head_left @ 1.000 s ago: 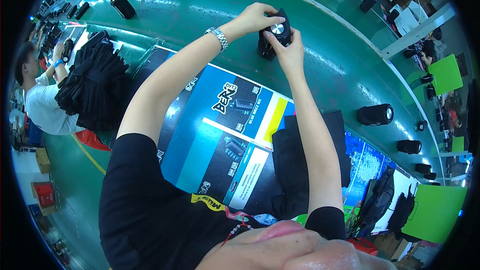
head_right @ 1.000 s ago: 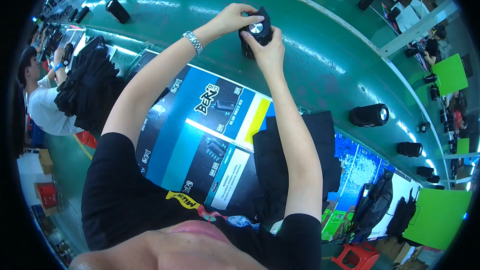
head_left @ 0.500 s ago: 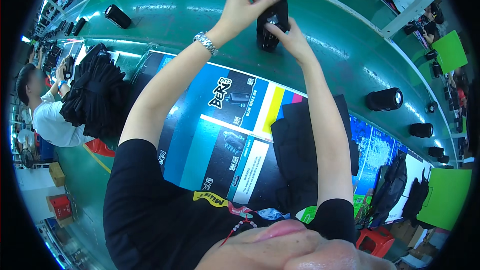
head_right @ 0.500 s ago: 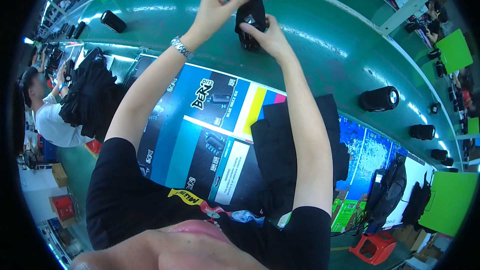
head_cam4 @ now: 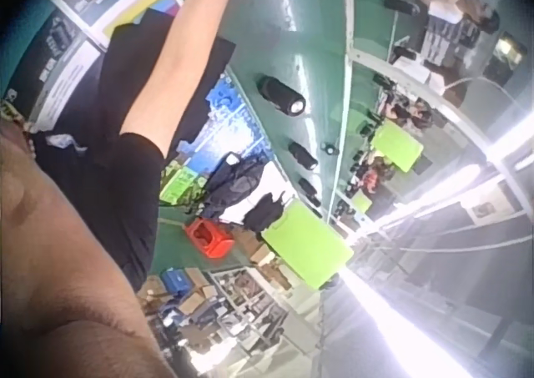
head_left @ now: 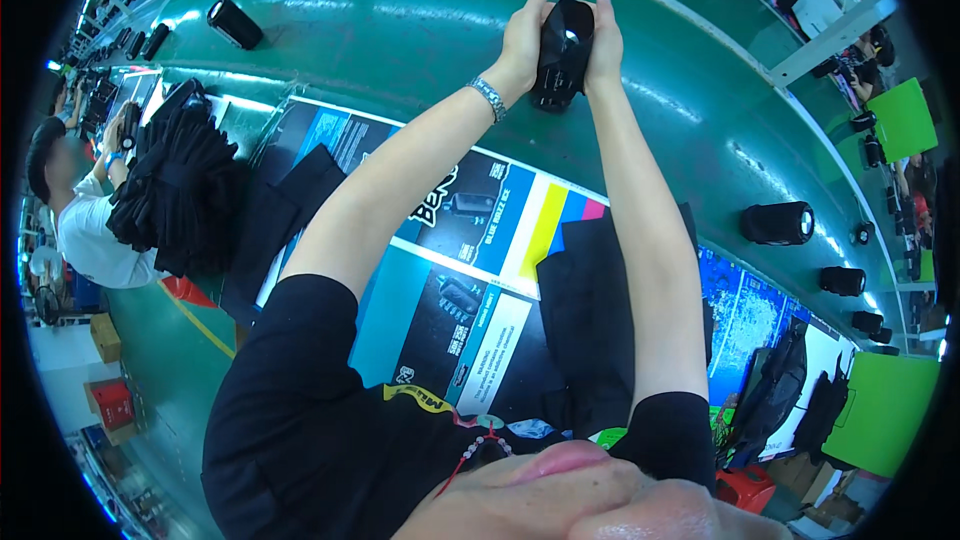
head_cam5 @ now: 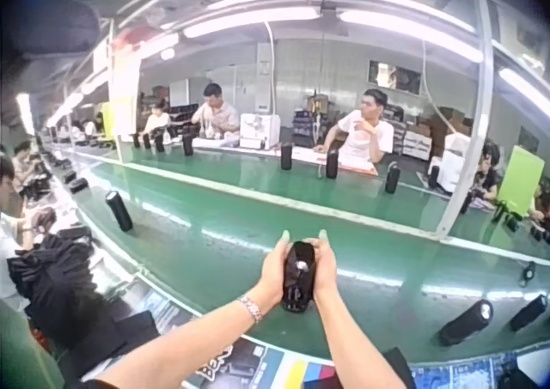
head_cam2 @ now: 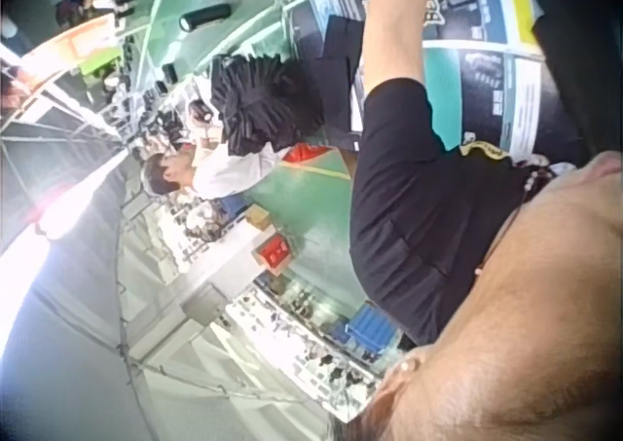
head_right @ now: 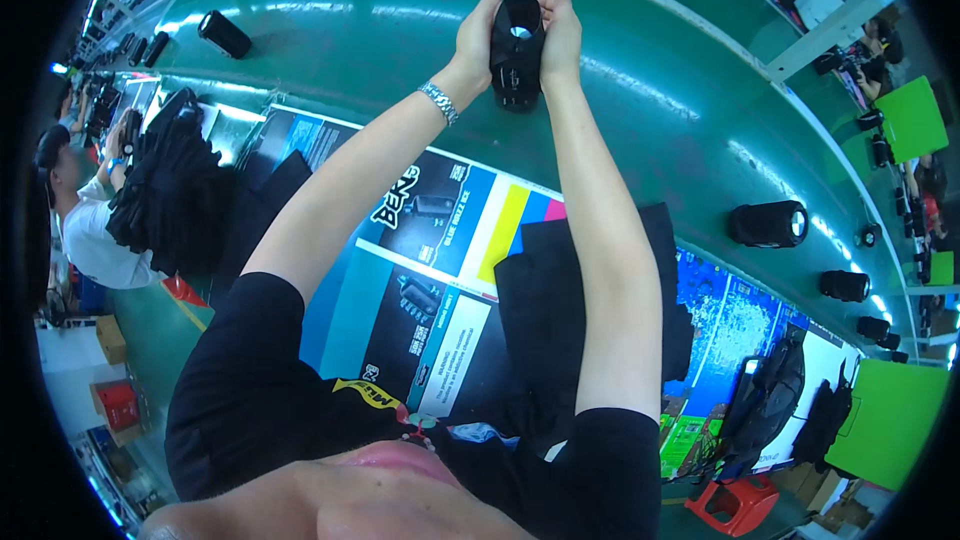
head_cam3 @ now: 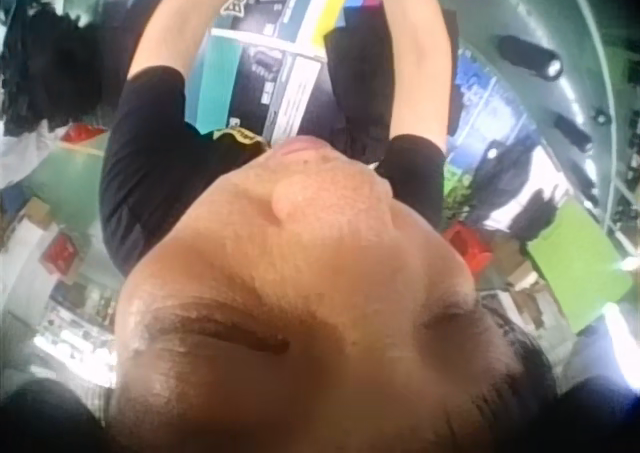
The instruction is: The person takes fabric pouches by hand and places them one by one into cylindrical containers.
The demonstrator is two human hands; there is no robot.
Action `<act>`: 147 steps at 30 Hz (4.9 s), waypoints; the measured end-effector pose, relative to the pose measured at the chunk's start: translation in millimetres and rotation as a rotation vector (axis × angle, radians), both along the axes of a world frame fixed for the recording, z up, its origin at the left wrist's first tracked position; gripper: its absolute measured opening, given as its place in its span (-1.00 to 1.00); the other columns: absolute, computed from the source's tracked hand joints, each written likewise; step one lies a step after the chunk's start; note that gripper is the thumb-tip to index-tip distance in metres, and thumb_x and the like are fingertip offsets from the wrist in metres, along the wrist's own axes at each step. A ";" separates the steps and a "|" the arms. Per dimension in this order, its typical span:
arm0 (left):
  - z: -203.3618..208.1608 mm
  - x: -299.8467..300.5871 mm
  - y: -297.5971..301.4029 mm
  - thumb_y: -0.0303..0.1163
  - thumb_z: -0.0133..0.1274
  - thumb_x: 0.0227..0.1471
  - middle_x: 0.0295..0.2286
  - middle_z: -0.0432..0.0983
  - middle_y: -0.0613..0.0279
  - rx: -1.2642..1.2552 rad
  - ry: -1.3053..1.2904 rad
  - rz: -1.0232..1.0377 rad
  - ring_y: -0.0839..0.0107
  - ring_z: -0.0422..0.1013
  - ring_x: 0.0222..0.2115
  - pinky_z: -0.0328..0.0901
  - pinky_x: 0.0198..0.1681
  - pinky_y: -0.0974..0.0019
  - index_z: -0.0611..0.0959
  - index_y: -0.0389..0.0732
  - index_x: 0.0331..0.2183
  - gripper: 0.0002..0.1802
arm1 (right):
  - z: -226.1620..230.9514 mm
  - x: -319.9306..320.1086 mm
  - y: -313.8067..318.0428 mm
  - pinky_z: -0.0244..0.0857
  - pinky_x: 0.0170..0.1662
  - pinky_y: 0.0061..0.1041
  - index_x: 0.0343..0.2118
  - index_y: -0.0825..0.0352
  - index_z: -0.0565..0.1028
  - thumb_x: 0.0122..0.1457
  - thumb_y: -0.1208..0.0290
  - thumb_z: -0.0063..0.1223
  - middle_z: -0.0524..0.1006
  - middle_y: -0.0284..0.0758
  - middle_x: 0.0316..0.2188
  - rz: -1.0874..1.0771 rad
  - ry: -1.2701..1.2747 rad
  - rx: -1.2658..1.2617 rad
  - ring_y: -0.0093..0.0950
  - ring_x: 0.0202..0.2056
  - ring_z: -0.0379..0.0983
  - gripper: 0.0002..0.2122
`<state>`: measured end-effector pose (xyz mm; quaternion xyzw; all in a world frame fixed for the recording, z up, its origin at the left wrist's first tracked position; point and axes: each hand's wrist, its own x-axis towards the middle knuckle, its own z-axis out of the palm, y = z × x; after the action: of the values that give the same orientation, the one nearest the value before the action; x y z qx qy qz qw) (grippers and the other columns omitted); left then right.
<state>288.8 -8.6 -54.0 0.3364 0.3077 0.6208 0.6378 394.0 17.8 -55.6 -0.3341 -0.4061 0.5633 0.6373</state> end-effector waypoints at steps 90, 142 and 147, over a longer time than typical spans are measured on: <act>-23.7 -29.0 -301.7 -0.46 0.21 -0.13 -0.04 0.38 0.10 0.320 0.662 -0.328 0.30 0.33 -0.04 0.22 0.00 0.31 0.59 -0.30 -0.47 -0.85 | -9.3 17.3 -349.2 -0.01 -0.66 -0.72 -0.64 0.39 0.44 -0.05 0.40 0.31 0.37 -0.51 -0.75 -0.391 -0.373 -0.200 -0.81 -0.69 0.19 -0.75; -44.7 -41.8 -289.6 -0.39 -0.01 0.09 -0.26 0.48 0.22 -0.296 -0.342 -0.599 0.42 0.42 -0.21 0.33 -0.09 0.20 0.53 -0.27 -0.17 -0.75 | -23.6 32.4 -347.5 0.30 -0.05 -0.44 -0.10 0.39 0.34 0.16 0.57 -0.10 0.44 -0.24 -0.15 -0.092 0.332 -0.245 -0.45 -0.15 0.42 -0.77; -32.7 -37.9 -290.5 -0.36 -0.04 0.09 -0.25 0.46 0.35 -0.338 -0.232 -0.590 0.54 0.41 -0.24 0.31 -0.15 0.36 0.51 -0.17 -0.18 -0.77 | -9.0 27.0 -352.9 0.29 -0.06 -0.51 -0.13 0.37 0.37 0.13 0.59 -0.08 0.44 -0.27 -0.17 0.007 0.376 -0.287 -0.48 -0.15 0.41 -0.77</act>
<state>250.9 -299.1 -86.7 0.2277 0.2213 0.3844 0.8668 420.9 -335.1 -64.7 -0.3092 -0.1971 0.6696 0.6459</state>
